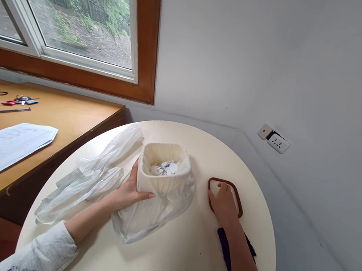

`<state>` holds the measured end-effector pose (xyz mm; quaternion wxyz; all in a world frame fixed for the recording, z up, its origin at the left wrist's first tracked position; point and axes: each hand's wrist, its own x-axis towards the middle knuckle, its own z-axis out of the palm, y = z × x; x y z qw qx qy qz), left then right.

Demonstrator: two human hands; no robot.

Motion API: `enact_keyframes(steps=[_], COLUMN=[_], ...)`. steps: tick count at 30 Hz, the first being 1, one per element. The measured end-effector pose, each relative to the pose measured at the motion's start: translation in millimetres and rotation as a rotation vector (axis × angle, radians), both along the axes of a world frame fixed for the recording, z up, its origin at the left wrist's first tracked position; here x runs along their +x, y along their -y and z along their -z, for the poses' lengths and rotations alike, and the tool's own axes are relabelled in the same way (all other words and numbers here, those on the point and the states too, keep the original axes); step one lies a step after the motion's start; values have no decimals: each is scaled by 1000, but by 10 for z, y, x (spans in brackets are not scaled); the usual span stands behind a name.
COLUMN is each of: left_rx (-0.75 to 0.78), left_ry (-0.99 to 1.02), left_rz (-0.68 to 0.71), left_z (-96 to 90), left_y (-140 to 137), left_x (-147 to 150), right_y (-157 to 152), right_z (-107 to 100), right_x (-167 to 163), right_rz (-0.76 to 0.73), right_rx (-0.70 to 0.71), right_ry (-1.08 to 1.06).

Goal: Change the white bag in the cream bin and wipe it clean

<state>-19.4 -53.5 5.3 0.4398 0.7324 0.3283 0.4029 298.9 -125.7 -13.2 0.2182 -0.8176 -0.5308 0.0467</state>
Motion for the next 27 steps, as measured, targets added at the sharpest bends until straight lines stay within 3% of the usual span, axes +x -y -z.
enact_keyframes(steps=[7,10,14,18,22,27], left_rx=[-91,-74,42,175,192,36], left_ry=[90,159,294,447,421,459], left_rz=[53,44,-43,-269,-459,-277], left_z=[-54,-28,-107,-463,-971,-1386], left_y=[24,-12,-99,-175,-235,-279], left_x=[-22,-43,-79,-62,42,181], right_y=[-25,-49,-79,-106,-149,-191], right_z=[63,-65,-396,-868,-1340,-1662], right_x=[-106,-108,-44,-84,-353,-759], right_rz=[-88,-100,-57,-78,-300,-613], right_rx=[-67,-40,58,347,620,660], right_ry=[15,16,11,-71,-45,43])
